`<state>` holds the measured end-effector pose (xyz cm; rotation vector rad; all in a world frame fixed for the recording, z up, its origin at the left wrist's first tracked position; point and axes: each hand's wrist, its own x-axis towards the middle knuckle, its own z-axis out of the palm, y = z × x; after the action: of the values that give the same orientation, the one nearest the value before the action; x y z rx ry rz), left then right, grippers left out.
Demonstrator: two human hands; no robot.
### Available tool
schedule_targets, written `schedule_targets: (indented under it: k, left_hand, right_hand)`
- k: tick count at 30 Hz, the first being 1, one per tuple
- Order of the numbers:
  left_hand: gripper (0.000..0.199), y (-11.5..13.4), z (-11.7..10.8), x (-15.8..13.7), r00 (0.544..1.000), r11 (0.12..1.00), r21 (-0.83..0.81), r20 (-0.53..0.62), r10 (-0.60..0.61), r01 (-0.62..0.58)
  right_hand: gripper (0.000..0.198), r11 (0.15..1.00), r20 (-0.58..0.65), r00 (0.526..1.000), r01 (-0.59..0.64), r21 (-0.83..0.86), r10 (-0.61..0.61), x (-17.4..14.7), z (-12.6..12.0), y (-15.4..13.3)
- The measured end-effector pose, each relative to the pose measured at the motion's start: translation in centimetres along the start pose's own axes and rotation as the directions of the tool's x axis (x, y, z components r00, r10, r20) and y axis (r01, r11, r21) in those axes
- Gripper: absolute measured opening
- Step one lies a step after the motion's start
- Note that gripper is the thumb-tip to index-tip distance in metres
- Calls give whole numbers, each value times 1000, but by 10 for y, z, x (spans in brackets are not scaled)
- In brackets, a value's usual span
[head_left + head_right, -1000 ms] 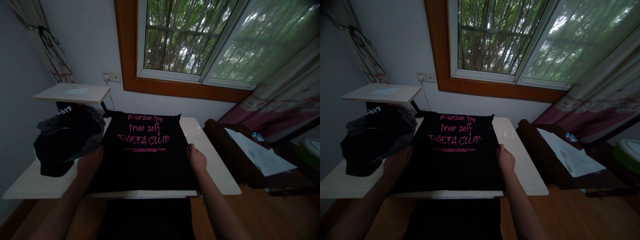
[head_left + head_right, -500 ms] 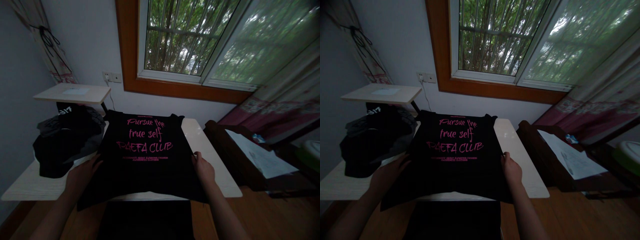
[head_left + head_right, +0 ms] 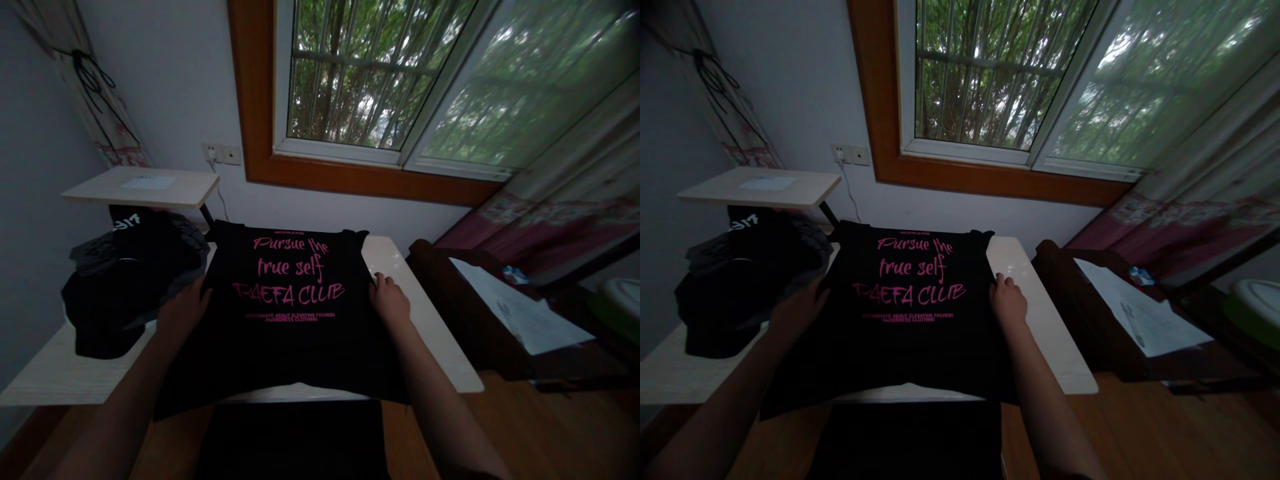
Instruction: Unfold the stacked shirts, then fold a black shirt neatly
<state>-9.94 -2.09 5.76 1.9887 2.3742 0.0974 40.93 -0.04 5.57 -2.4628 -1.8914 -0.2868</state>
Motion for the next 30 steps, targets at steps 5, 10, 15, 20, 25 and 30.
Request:
schedule_targets:
  k: [5, 10, 15, 20, 25, 30]
  left_hand:
    - [55, 12, 4, 19, 995, 995, 1, -4, -100, 100]
    - [52, 17, 11, 8, 992, 994, 11, -61, -110, 111]
    - [51, 14, 13, -6, 994, 994, 72, -75, -79, 84]
    - [49, 3, 14, -15, 998, 997, 69, -57, -20, 24]
    - [48, -5, 15, -33, 999, 993, 117, -37, 19, -15]
    - [49, -14, 15, -57, 996, 992, 89, 3, 87, -87]
  right_hand:
    - [33, 999, -11, 999, -33, -3, 33, 21, 7, -21]
    - [36, 994, -3, 995, -102, 45, 102, 16, 15, -24]
    - [36, 993, 47, 992, -120, 21, 119, 6, 15, -17]
    - [34, 995, 66, 993, -95, 12, 94, -5, 13, -7]
    - [32, 996, 85, 993, -83, 40, 79, -21, 13, 7]
    - [32, 997, 110, 991, -78, 31, 74, -38, 13, 19]
